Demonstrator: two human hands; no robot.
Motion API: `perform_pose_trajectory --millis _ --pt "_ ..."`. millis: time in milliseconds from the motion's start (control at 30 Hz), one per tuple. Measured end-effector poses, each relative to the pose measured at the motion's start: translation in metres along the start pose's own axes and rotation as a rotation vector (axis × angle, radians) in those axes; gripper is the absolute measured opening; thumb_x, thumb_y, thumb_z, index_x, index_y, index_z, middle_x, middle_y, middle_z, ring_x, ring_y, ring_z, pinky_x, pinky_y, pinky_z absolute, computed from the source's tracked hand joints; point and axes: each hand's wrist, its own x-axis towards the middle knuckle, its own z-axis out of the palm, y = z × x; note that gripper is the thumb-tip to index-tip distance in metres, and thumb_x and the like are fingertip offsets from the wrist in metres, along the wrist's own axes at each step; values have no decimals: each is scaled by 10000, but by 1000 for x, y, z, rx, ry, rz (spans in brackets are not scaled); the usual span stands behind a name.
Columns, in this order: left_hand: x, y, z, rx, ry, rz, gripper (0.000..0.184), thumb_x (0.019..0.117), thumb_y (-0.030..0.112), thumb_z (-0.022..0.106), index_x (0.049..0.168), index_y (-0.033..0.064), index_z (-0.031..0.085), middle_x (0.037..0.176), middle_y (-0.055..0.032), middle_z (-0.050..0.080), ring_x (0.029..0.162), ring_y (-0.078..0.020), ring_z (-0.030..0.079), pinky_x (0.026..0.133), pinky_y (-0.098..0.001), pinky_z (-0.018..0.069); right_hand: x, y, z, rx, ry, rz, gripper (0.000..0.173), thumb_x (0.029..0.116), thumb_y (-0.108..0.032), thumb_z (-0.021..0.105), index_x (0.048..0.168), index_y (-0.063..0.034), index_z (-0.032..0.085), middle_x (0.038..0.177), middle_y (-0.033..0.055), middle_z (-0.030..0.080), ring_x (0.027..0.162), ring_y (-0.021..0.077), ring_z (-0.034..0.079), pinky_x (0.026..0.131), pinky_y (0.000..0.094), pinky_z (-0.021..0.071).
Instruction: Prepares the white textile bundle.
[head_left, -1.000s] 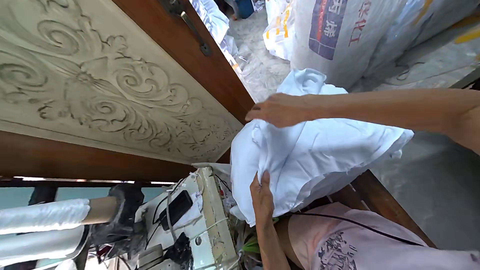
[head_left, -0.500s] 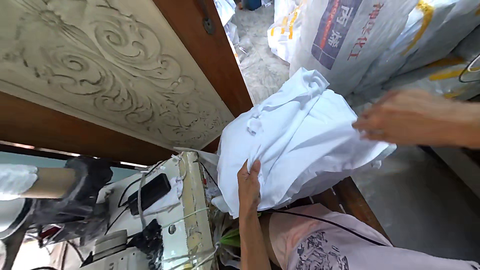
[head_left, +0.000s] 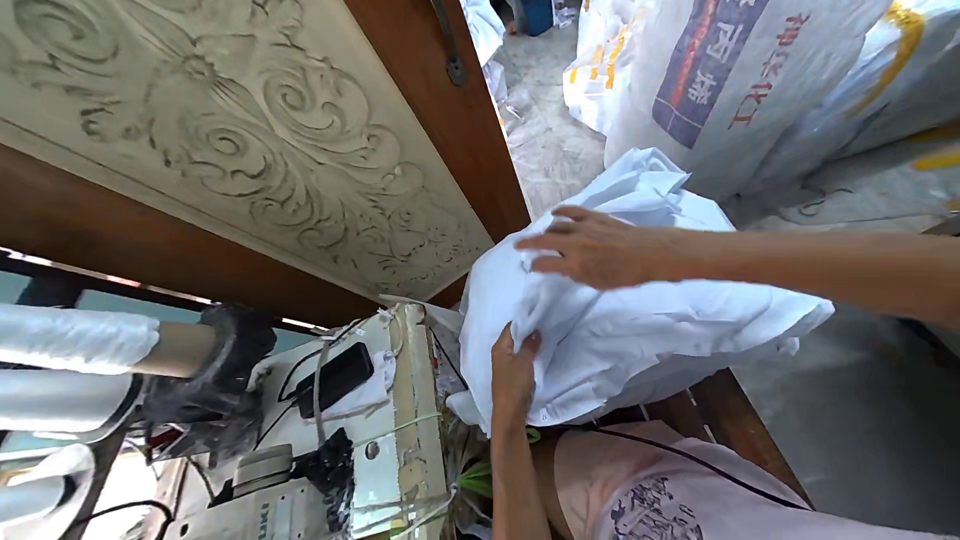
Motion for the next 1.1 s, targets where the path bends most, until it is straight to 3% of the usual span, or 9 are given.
perform_pose_trajectory --millis 67,167,267,433,533,733,833,900,1100 --pt "7 2 -4 -70 -38 -69 210 999 -36 536 1185 -108 601 1019 -108 684 902 -52 660 847 -247 562 -33 10 75 108 293 -208 188 872 -154 739 1047 -89 759 1257 162 687 1079 396 675 997 621 480" --pt "11 3 -7 -102 -50 -120 190 1003 -34 544 1175 -86 606 980 -83 690 848 -41 668 806 -231 569 -97 9 102 139 120 -90 298 900 -274 741 1135 -92 728 1295 176 660 1121 408 658 885 594 529" --pt "9 0 -6 -140 -22 -106 165 984 -41 574 1140 -66 619 924 -49 700 807 -25 677 770 -215 579 -144 18 97 8 136 89 190 857 -238 763 978 -94 740 1183 189 679 858 376 692 660 518 550" --pt "4 0 -3 -137 -2 -97 173 982 -51 574 1149 -78 607 926 -54 690 804 -23 671 765 -205 570 -185 27 82 -22 -88 343 40 878 -43 752 838 -38 755 920 179 709 785 388 688 693 550 537" --pt "2 0 -1 -125 6 -77 167 982 -48 577 1144 -74 610 923 -54 688 801 -18 667 763 -201 567 -181 36 77 -21 67 278 74 885 -86 729 827 -40 725 793 132 674 733 332 693 677 512 555" --pt "-1 -2 -2 -86 21 -52 206 980 -22 594 1173 -94 612 985 -99 686 855 -40 663 806 -228 561 -146 1 93 81 144 78 416 861 -168 759 1266 -112 685 1365 196 623 1139 426 654 863 581 549" --pt "-2 -4 -1 -101 24 -31 191 972 -21 608 1150 -87 616 963 -89 686 840 -38 664 796 -227 563 -144 3 111 -31 200 66 159 838 -4 677 994 -23 696 1038 200 676 859 393 678 595 474 539" --pt "-2 -5 -2 -108 20 -32 179 971 -17 615 1139 -77 622 946 -79 688 825 -35 665 786 -225 565 -148 6 108 -39 136 94 100 845 44 653 928 -4 683 851 170 631 758 365 648 571 450 514" --pt "-2 -3 -1 -110 16 -38 172 973 -24 609 1137 -73 622 940 -82 682 819 -40 665 779 -222 563 -156 1 88 -48 114 156 312 808 68 681 1104 -30 686 817 156 651 697 355 668 576 459 534"
